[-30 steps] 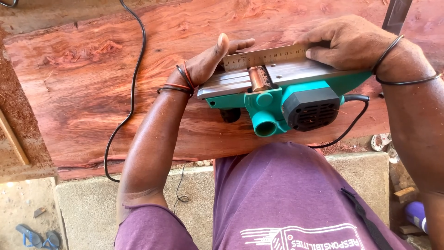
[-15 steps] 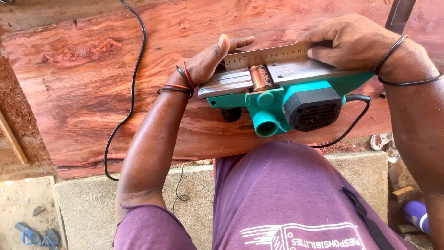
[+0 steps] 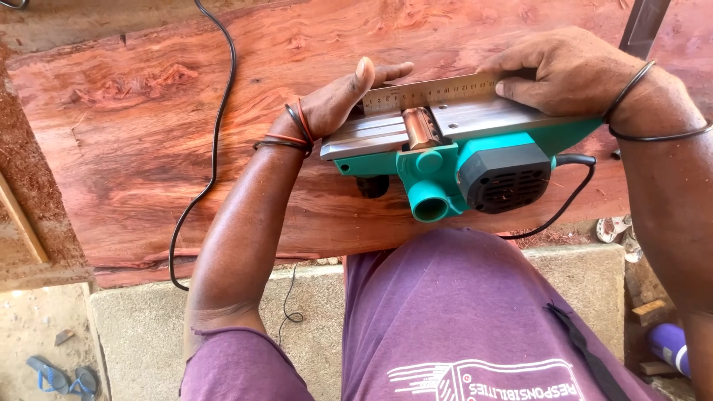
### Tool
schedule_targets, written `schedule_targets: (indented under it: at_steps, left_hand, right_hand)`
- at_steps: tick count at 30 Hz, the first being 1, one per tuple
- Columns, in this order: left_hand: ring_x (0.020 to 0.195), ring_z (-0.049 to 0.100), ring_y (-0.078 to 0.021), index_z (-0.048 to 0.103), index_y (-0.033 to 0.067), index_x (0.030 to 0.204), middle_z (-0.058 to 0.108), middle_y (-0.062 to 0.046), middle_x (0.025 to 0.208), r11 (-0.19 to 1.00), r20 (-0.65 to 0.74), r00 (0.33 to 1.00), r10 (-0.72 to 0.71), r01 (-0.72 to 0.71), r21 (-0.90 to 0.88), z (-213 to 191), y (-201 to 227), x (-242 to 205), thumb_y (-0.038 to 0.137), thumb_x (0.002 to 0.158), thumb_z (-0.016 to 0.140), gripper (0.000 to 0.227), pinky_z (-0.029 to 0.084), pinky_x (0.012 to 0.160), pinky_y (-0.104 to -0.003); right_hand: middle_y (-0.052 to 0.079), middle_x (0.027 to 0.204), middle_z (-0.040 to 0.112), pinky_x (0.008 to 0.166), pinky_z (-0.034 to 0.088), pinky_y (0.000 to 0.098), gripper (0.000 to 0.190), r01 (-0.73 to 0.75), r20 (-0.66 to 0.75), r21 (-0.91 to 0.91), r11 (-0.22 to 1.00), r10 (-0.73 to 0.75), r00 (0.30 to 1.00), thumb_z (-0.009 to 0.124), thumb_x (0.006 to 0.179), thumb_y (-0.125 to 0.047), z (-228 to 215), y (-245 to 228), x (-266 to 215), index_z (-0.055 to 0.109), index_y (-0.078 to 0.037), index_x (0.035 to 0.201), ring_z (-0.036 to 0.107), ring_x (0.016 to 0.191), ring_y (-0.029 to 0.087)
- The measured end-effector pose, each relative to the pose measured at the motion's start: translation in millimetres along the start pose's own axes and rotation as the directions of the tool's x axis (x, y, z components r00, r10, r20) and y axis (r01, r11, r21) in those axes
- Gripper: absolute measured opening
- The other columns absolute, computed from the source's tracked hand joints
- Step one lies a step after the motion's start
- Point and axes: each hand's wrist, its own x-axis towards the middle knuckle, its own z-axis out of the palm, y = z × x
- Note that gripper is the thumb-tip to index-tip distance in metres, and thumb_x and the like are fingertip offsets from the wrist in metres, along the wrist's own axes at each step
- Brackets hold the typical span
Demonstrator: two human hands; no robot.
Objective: Adjusting the blade depth of an electric power planer using a metal ruler and a T-handle socket wrench.
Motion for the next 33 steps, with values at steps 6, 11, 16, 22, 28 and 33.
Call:
schedule_targets:
  at_steps: [6, 11, 16, 22, 28, 33]
  left_hand:
    - [0.151, 0.043, -0.0334, 0.044, 0.0103, 0.158, 0.048, -0.020, 0.160, 0.997, 0.001, 1.000, -0.028, 0.028, 0.065, 0, 9, 2, 0.098, 0.078, 0.011, 0.123, 0.033, 0.122, -0.044]
    - [0.149, 0.046, -0.0332, 0.043, 0.0082, 0.160, 0.048, -0.020, 0.160, 0.999, 0.028, 0.999, 0.028, -0.029, 0.033, -3, -1, 2, 0.097, 0.083, 0.015, 0.120, 0.037, 0.120, -0.044]
    - [0.093, 0.057, -0.0170, 0.052, -0.0007, 0.144, 0.060, -0.011, 0.125, 0.926, -0.505, 0.777, 0.376, -0.316, 0.205, -21, 82, -41, 0.053, 0.112, 0.050, 0.062, 0.051, 0.080, -0.035]
    - [0.083, 0.057, -0.0165, 0.060, 0.0061, 0.125, 0.058, -0.005, 0.105, 0.864, -0.451, 0.759, 0.469, -0.287, 0.414, 37, 256, -118, 0.047, 0.104, 0.062, 0.046, 0.052, 0.083, -0.037]
    - [0.072, 0.056, -0.0158, 0.068, 0.0143, 0.102, 0.056, 0.003, 0.082, 0.748, -0.404, 0.729, 0.553, -0.221, 0.626, 74, 241, -88, 0.040, 0.094, 0.077, 0.028, 0.053, 0.087, -0.040]
    - [0.090, 0.061, -0.0219, 0.071, 0.0159, 0.105, 0.062, 0.001, 0.096, 0.689, -0.316, 0.792, 0.522, -0.173, 0.704, 46, 136, -71, 0.041, 0.089, 0.083, 0.032, 0.051, 0.095, -0.044]
  right_hand:
    - [0.014, 0.109, 0.074, 0.090, 0.055, 0.0381, 0.035, -0.028, -0.010, 0.049, 0.998, 0.029, 1.000, 0.066, 0.092, -0.014, 0, -7, -7, 0.072, -0.009, 0.126, 0.072, 0.100, 0.028]
    - [0.015, 0.110, 0.074, 0.088, 0.056, 0.0373, 0.034, 0.000, -0.041, 0.065, 0.998, 0.002, 0.999, 0.067, 0.092, -0.012, 0, -3, -13, 0.072, -0.009, 0.126, 0.072, 0.098, 0.027]
    - [0.012, 0.101, 0.078, 0.086, 0.056, 0.0350, 0.037, -0.253, -0.125, 0.245, 0.936, 0.289, 0.949, 0.068, 0.095, -0.012, -19, 19, -18, 0.072, -0.011, 0.132, 0.070, 0.091, 0.021]
    - [0.011, 0.105, 0.078, 0.083, 0.057, 0.0368, 0.045, -0.464, -0.135, 0.152, 0.873, 0.484, 0.865, 0.070, 0.095, -0.019, -13, 77, 3, 0.069, -0.023, 0.140, 0.071, 0.089, 0.023]
    - [0.014, 0.114, 0.068, 0.100, 0.051, 0.0433, 0.043, -0.315, -0.180, 0.017, 0.949, 0.313, 0.932, 0.069, 0.094, -0.025, 20, 118, 30, 0.070, -0.023, 0.137, 0.064, 0.111, 0.031]
    - [0.015, 0.105, 0.064, 0.097, 0.051, 0.0451, 0.041, -0.283, -0.226, 0.007, 0.959, 0.278, 0.934, 0.069, 0.093, -0.026, 29, 121, 31, 0.072, -0.024, 0.133, 0.062, 0.107, 0.035]
